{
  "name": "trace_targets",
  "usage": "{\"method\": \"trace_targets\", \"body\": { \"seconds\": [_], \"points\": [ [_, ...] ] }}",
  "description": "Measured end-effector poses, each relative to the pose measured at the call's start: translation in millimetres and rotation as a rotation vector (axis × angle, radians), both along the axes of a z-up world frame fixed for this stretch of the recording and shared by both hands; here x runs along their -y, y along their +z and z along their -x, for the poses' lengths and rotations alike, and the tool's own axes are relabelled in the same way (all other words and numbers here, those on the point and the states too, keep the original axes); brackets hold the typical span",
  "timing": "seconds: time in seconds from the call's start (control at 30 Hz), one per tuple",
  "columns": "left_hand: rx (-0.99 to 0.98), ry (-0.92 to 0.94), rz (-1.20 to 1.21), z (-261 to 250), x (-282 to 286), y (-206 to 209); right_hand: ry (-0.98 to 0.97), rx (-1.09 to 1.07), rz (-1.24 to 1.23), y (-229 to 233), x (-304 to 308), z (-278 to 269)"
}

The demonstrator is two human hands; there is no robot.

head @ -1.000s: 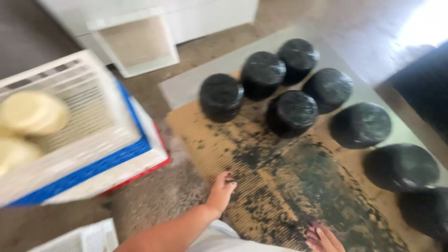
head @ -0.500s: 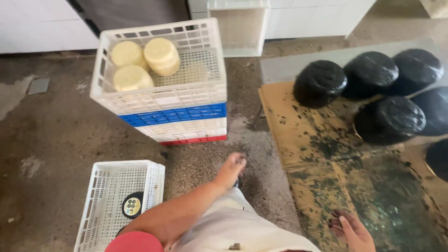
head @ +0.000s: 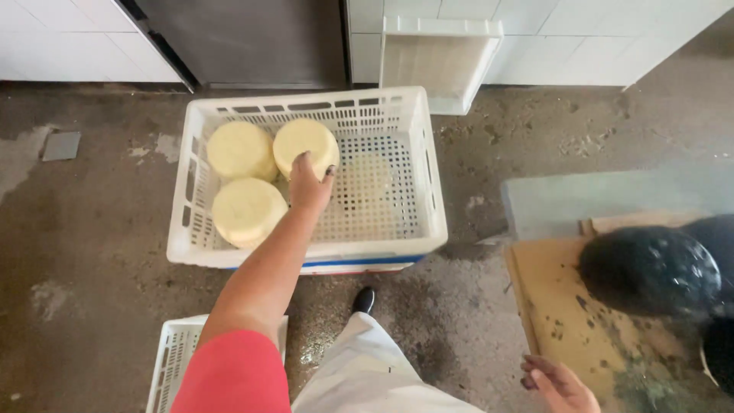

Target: Applying a black wax coating to a cheese wheel using a brush at a waxing station

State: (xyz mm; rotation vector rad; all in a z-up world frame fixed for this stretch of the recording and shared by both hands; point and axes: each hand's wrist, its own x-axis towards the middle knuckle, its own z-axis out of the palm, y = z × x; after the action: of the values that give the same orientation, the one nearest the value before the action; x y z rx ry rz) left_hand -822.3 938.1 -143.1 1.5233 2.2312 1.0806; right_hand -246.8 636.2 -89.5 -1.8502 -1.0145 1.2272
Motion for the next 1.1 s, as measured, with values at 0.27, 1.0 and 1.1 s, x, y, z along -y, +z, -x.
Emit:
{"method": "trace_targets", "body": {
  "seconds": [0.27, 1.0, 1.1],
  "points": [
    [-0.090, 0.115, 0.547, 88, -116, -18, 0.589, 0.258, 0.153, 60, -169, 144],
    [1.168, 0.118, 0.976, -18, -34, 106, -0.033, -0.357, 0.679, -40, -325, 346],
    [1.132, 0.061, 0.897, -27, -30, 147, -0.096, -0.400, 0.660, -68, -323, 333]
  ]
}}
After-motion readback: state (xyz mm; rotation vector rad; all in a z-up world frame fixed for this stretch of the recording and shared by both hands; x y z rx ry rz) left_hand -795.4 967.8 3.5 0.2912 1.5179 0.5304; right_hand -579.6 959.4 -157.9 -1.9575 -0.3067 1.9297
